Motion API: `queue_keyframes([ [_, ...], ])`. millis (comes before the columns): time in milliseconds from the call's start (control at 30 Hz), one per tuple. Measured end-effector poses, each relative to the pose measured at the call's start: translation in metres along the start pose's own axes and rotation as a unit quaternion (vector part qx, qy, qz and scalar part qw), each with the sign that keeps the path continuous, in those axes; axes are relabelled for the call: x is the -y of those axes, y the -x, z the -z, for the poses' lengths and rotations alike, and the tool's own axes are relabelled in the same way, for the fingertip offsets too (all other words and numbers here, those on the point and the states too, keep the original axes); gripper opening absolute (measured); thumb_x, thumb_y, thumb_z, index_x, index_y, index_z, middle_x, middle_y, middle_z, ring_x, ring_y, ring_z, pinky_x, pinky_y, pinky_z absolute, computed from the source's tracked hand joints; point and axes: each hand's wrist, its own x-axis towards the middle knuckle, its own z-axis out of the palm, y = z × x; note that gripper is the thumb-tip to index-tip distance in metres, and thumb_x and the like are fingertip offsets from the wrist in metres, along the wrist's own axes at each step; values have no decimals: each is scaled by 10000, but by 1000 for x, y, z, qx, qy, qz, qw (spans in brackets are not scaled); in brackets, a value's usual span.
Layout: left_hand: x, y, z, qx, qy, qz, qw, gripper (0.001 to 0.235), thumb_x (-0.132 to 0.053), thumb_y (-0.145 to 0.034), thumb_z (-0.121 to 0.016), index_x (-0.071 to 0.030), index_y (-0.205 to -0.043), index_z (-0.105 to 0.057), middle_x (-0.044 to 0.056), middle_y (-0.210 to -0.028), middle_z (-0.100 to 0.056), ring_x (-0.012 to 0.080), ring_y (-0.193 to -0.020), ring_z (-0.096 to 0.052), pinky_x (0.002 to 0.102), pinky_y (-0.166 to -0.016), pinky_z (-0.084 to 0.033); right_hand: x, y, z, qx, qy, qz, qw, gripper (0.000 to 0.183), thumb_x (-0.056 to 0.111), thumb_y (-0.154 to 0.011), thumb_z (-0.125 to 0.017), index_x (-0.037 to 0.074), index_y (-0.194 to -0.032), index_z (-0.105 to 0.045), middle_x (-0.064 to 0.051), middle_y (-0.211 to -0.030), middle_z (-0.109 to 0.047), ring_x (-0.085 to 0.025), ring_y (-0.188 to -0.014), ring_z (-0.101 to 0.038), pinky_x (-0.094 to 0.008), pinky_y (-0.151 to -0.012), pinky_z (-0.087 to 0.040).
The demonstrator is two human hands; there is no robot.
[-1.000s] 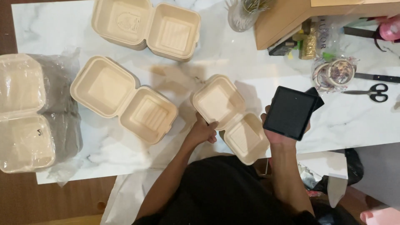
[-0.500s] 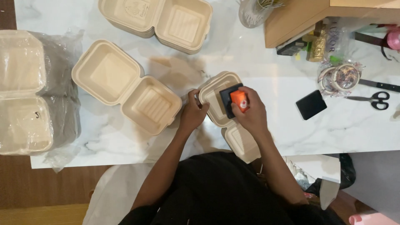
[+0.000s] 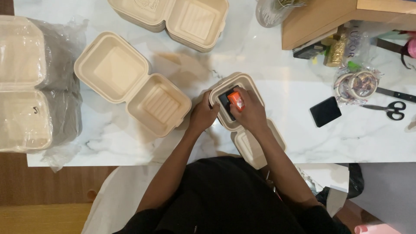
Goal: Stamping a logo onto eco-friendly takeaway boxes on a shop counter.
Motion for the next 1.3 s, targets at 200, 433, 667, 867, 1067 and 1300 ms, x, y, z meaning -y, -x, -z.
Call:
queue_keyframes([
  [200, 5, -4, -2, 1, 3, -19, 1000, 495, -363, -966, -507, -190, -1429, -482, 188, -1040, -733, 377, -1082, -703, 516, -869, -549, 1, -5, 2, 15, -11, -1, 1000, 624, 370, -778, -811, 270, -1350, -583, -50, -1017, -614, -297, -979, -689, -433, -787, -598],
  [433, -12, -6, 1, -18, -24, 9, 1000, 432, -401, -960, -488, -195, -1338, -527, 156, -961, -729, 369, -1018, -717, 499, -831, -552, 24, -24, 37, 35, -9, -6, 999, 536, 478, -882, -700, 260, -1357, -584, -42, -1023, -595, -301, -1010, -656, -462, -801, -581],
  [667, -19, -19, 3, 3, -89, 49, 995, 458, -482, -936, -463, -213, -1299, -539, 176, -996, -733, 401, -1060, -714, 523, -857, -551, 39, -60, 32, -59, -37, 133, 989, 472, 335, -1061, -557, 93, -1461, -490, -175, -1273, -535, -390, -1293, -511, -514, -1089, -390],
  [867, -34, -12, 8, -11, -99, 35, 994, 324, -359, -983, -482, -188, -1249, -553, 244, -1027, -739, 462, -1101, -693, 547, -905, -549, 37, -56, 12, 56, 73, 107, 990, 765, 666, -1008, -453, 189, -1602, -390, -191, -1602, -406, -393, -1546, -233, -711, -1150, 137],
  [1067, -42, -14, 9, 16, -130, 45, 990, 329, -348, -984, -544, -176, -1265, -545, 261, -1080, -743, 450, -1143, -684, 544, -956, -545, 36, -59, 10, 4, 91, 191, 977, 759, 646, -961, -460, 220, -1585, -387, -159, -1576, -431, -364, -1501, -331, -739, -1158, 61],
  [1300, -29, -28, 3, 37, -140, 40, 989, 304, -335, -986, -572, -166, -1233, -520, 270, -1054, -751, 444, -1118, -702, 537, -973, -552, 37, -60, 18, -21, 22, 184, 982, 823, 717, -920, -376, 241, -1592, -380, -116, -1600, -395, -343, -1531, -266, -701, -1181, 102],
])
